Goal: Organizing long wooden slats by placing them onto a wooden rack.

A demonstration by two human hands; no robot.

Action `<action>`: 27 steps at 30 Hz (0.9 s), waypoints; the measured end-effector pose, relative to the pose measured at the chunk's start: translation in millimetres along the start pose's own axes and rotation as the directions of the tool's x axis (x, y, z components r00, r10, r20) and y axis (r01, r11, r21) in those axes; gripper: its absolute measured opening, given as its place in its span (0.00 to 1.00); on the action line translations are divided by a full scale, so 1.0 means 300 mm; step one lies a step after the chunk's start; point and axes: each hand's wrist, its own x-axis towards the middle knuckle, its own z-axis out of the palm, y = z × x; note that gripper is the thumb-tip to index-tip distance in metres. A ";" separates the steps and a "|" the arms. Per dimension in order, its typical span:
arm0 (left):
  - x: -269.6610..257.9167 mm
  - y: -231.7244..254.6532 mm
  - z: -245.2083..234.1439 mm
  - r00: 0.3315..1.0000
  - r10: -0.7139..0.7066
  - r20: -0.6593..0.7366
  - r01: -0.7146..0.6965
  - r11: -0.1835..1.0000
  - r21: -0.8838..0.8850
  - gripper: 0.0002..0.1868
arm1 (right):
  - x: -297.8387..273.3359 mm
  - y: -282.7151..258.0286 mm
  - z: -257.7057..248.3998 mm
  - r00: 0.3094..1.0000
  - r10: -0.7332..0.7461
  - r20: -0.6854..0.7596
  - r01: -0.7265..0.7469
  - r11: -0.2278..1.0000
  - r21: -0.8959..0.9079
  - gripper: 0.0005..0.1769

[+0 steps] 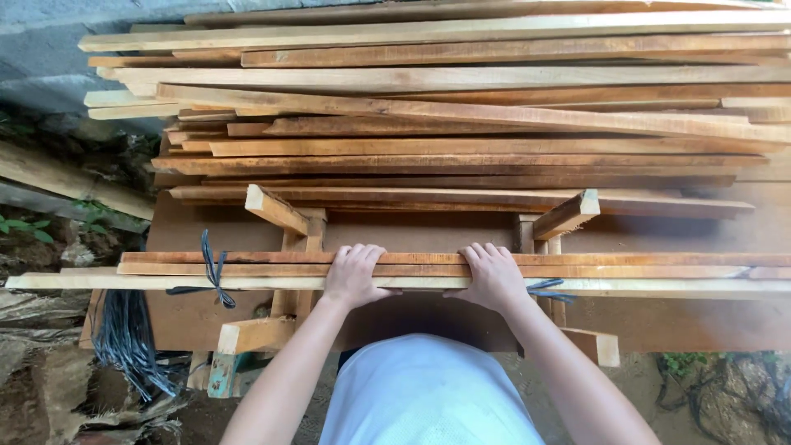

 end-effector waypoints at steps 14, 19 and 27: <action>0.076 0.089 -0.193 0.954 -0.048 0.296 0.048 0.999 0.006 0.49 | -0.161 -0.021 0.115 0.883 0.077 -0.464 -0.055 0.997 0.062 0.43; 0.259 0.275 -0.238 0.841 0.020 0.541 0.049 0.992 -0.113 0.56 | -0.351 -0.103 0.367 0.778 0.536 -0.328 -0.007 0.529 0.848 0.09; 0.510 0.601 -0.098 0.645 0.117 0.755 0.175 0.940 -0.294 0.60 | -0.092 -0.063 0.589 0.510 0.457 0.729 0.443 -0.866 0.232 0.38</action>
